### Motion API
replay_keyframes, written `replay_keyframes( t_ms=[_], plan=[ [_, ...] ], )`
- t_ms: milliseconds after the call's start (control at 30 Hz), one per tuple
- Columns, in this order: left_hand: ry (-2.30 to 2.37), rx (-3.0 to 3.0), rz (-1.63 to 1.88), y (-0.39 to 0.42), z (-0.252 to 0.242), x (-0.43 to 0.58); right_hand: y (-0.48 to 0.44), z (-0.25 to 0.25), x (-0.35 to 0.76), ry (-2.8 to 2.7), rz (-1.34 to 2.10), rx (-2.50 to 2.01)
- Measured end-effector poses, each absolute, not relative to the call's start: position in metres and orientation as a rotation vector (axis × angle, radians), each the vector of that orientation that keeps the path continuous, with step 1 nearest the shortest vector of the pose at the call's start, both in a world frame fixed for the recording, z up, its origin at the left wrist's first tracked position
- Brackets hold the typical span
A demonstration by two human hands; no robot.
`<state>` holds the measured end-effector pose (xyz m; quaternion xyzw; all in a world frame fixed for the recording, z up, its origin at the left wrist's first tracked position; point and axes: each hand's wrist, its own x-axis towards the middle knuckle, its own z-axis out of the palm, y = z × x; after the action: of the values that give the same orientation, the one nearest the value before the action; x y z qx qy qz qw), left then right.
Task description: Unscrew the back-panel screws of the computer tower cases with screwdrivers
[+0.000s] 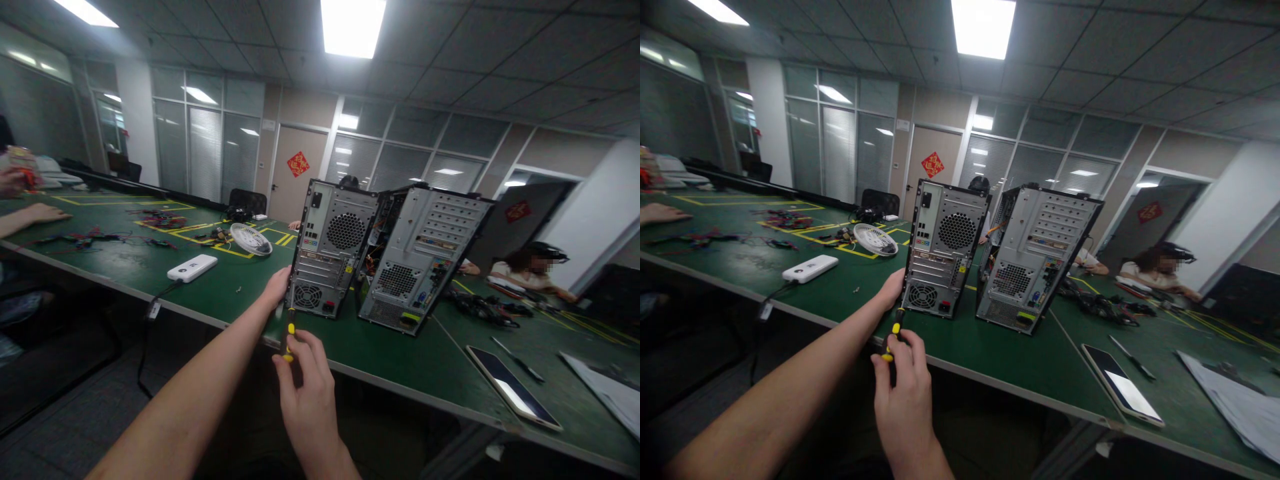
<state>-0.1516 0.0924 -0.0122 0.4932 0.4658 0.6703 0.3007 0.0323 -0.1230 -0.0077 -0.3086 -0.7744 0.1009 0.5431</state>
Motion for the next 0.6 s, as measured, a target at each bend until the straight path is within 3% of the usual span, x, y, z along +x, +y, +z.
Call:
replay_keyframes(
  t_ms=[600],
  plan=[
    [1.227,1.265,1.780,0.0912,-0.0114,-0.1504,-0.1194,-0.0116,0.0324,-1.848,0.211,-0.730]
  ],
)
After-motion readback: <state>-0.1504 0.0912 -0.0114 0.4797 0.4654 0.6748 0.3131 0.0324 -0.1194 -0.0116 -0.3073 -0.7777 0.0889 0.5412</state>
